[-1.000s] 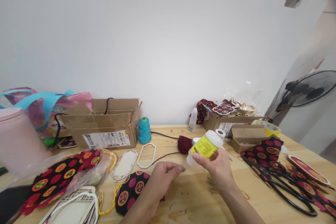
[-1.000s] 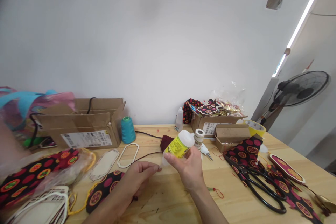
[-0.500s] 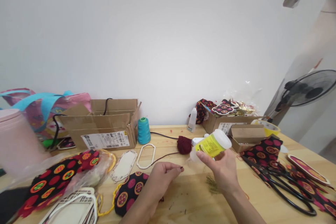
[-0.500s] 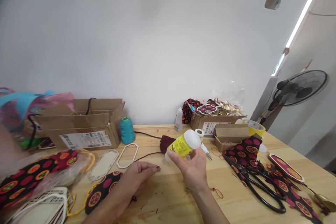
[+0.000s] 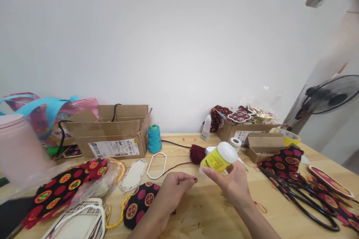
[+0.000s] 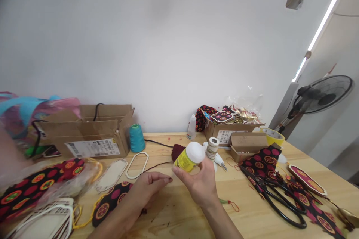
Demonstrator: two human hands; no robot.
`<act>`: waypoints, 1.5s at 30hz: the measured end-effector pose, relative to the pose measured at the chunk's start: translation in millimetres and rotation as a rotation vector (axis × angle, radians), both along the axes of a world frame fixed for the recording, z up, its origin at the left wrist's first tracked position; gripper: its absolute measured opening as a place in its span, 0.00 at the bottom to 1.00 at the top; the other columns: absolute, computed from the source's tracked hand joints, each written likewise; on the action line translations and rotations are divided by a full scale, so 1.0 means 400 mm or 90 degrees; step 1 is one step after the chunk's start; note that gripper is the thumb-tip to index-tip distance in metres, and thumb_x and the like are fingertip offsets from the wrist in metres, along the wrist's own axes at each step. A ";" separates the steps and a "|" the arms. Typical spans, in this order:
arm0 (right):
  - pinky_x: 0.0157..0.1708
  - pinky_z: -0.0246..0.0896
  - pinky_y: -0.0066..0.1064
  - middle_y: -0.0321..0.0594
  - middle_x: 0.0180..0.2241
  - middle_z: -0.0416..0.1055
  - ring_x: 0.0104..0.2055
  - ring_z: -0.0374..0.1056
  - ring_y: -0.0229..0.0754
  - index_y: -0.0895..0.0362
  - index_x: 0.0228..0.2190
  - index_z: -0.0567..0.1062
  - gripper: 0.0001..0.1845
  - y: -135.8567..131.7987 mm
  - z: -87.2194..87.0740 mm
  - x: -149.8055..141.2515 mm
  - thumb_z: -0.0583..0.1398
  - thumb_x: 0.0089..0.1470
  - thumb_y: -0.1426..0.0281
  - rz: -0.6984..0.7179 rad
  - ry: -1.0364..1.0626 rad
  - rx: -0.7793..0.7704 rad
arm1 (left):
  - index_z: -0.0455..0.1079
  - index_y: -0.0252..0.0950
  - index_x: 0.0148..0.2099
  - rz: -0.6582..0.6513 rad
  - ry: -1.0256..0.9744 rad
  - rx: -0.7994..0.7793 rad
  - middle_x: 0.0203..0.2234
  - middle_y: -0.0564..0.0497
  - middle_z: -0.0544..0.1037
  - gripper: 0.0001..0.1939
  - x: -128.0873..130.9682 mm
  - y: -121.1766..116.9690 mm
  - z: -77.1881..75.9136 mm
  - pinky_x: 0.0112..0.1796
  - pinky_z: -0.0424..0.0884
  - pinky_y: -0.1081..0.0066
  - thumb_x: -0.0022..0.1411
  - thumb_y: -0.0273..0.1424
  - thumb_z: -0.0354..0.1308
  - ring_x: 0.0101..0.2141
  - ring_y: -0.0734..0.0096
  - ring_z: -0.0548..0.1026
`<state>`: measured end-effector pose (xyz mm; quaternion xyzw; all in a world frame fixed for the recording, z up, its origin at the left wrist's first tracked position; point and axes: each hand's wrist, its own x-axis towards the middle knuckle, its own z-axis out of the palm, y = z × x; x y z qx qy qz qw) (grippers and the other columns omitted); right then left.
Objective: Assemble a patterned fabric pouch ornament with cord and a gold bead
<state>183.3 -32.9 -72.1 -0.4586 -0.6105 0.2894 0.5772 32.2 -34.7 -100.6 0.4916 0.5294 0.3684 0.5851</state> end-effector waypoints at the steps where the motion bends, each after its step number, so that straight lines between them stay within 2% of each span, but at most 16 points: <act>1: 0.33 0.64 0.37 0.44 0.29 0.74 0.31 0.69 0.48 0.60 0.29 0.71 0.16 0.000 0.001 0.001 0.65 0.33 0.68 -0.010 0.004 -0.005 | 0.72 0.33 0.28 0.009 -0.004 -0.007 0.07 0.64 0.52 0.12 0.001 -0.001 0.004 0.15 0.39 0.76 0.46 0.37 0.56 0.11 0.84 0.44; 6: 0.31 0.64 0.35 0.44 0.27 0.74 0.30 0.69 0.46 0.61 0.27 0.71 0.17 0.010 -0.003 0.006 0.65 0.32 0.66 -0.051 0.138 -0.076 | 0.71 0.32 0.28 0.026 -0.015 -0.034 0.06 0.65 0.51 0.13 0.003 -0.006 0.021 0.15 0.38 0.76 0.44 0.38 0.57 0.10 0.84 0.44; 10: 0.25 0.65 0.26 0.37 0.26 0.74 0.27 0.69 0.39 0.59 0.27 0.71 0.15 0.024 -0.001 0.011 0.65 0.33 0.65 -0.029 0.394 -0.103 | 0.69 0.32 0.28 0.020 -0.031 -0.039 0.06 0.66 0.49 0.13 0.001 -0.001 0.013 0.15 0.36 0.77 0.44 0.39 0.57 0.10 0.85 0.43; 12: 0.17 0.62 0.20 0.35 0.23 0.73 0.20 0.67 0.33 0.58 0.27 0.71 0.15 0.018 0.011 0.012 0.62 0.38 0.60 0.057 0.540 -0.203 | 0.69 0.32 0.28 0.026 -0.038 -0.035 0.05 0.66 0.49 0.14 -0.003 0.004 0.006 0.15 0.36 0.77 0.43 0.39 0.57 0.10 0.85 0.43; 14: 0.12 0.58 0.16 0.35 0.19 0.72 0.14 0.63 0.29 0.60 0.28 0.72 0.20 0.000 0.027 0.011 0.56 0.43 0.55 0.186 0.649 -0.386 | 0.69 0.32 0.28 0.025 -0.046 -0.033 0.05 0.66 0.48 0.15 -0.007 0.007 0.002 0.14 0.36 0.77 0.43 0.40 0.57 0.10 0.85 0.43; 16: 0.13 0.57 0.13 0.35 0.17 0.71 0.13 0.61 0.25 0.62 0.27 0.73 0.26 -0.028 0.038 0.008 0.50 0.46 0.52 0.294 0.712 -0.558 | 0.69 0.32 0.29 0.019 -0.059 -0.034 0.06 0.66 0.49 0.16 -0.010 0.009 0.004 0.14 0.36 0.77 0.43 0.40 0.57 0.10 0.85 0.43; 17: 0.15 0.58 0.12 0.36 0.18 0.72 0.13 0.61 0.25 0.62 0.26 0.73 0.26 -0.041 0.039 0.006 0.49 0.48 0.52 0.323 0.736 -0.610 | 0.69 0.32 0.29 0.017 -0.065 -0.037 0.06 0.66 0.49 0.16 -0.011 0.010 0.006 0.14 0.36 0.77 0.42 0.41 0.57 0.10 0.85 0.43; 19: 0.17 0.59 0.11 0.35 0.21 0.73 0.15 0.63 0.23 0.62 0.25 0.73 0.25 -0.061 0.032 0.002 0.47 0.50 0.55 0.331 0.772 -0.647 | 0.69 0.32 0.30 0.021 -0.077 -0.045 0.05 0.66 0.49 0.17 -0.013 0.010 0.011 0.14 0.36 0.77 0.41 0.41 0.57 0.10 0.85 0.43; 23: 0.15 0.54 0.07 0.33 0.19 0.72 0.14 0.62 0.21 0.63 0.24 0.72 0.22 -0.051 -0.004 0.003 0.48 0.52 0.60 0.337 0.801 -0.614 | 0.69 0.31 0.28 0.035 -0.111 -0.023 0.04 0.66 0.49 0.20 -0.016 0.013 0.012 0.13 0.36 0.78 0.38 0.44 0.59 0.09 0.85 0.43; 27: 0.12 0.52 0.08 0.31 0.16 0.70 0.13 0.60 0.21 0.63 0.22 0.71 0.16 0.007 -0.028 0.013 0.53 0.50 0.63 0.349 0.832 -0.584 | 0.68 0.30 0.28 0.043 -0.130 -0.003 0.02 0.67 0.48 0.25 -0.022 0.024 -0.002 0.12 0.35 0.78 0.34 0.47 0.58 0.08 0.85 0.42; 32: 0.11 0.51 0.10 0.30 0.15 0.68 0.12 0.59 0.23 0.63 0.20 0.69 0.11 0.062 -0.048 0.026 0.57 0.47 0.68 0.336 0.862 -0.583 | 0.69 0.30 0.28 0.041 -0.131 0.003 0.02 0.67 0.49 0.25 -0.023 0.032 -0.014 0.12 0.35 0.78 0.33 0.47 0.59 0.07 0.85 0.43; 36: 0.10 0.49 0.11 0.29 0.14 0.65 0.11 0.56 0.23 0.63 0.21 0.69 0.10 0.053 -0.077 0.026 0.59 0.44 0.67 0.339 0.862 -0.593 | 0.68 0.30 0.26 0.043 -0.134 0.009 0.03 0.67 0.49 0.24 -0.022 0.029 -0.009 0.12 0.35 0.79 0.33 0.48 0.59 0.08 0.86 0.43; 39: 0.07 0.41 0.11 0.24 0.10 0.59 0.09 0.50 0.22 0.62 0.20 0.69 0.11 0.028 -0.088 0.009 0.62 0.39 0.66 0.352 0.843 -0.585 | 0.68 0.30 0.26 0.042 -0.138 0.008 0.03 0.66 0.50 0.25 -0.022 0.027 -0.007 0.12 0.36 0.79 0.33 0.48 0.59 0.08 0.86 0.44; 42: 0.07 0.34 0.14 0.23 0.10 0.55 0.08 0.43 0.22 0.60 0.17 0.68 0.14 0.007 -0.081 -0.026 0.63 0.36 0.62 0.269 0.735 -0.515 | 0.68 0.30 0.27 0.041 -0.144 -0.002 0.03 0.66 0.50 0.24 -0.021 0.026 -0.009 0.12 0.36 0.79 0.35 0.47 0.59 0.08 0.86 0.44; 45: 0.09 0.37 0.17 0.27 0.14 0.59 0.11 0.45 0.24 0.59 0.20 0.72 0.14 0.001 -0.067 -0.063 0.63 0.36 0.60 0.147 0.452 -0.363 | 0.66 0.32 0.27 0.026 -0.166 -0.017 0.04 0.67 0.48 0.21 -0.024 0.024 -0.011 0.12 0.35 0.79 0.38 0.46 0.58 0.09 0.86 0.41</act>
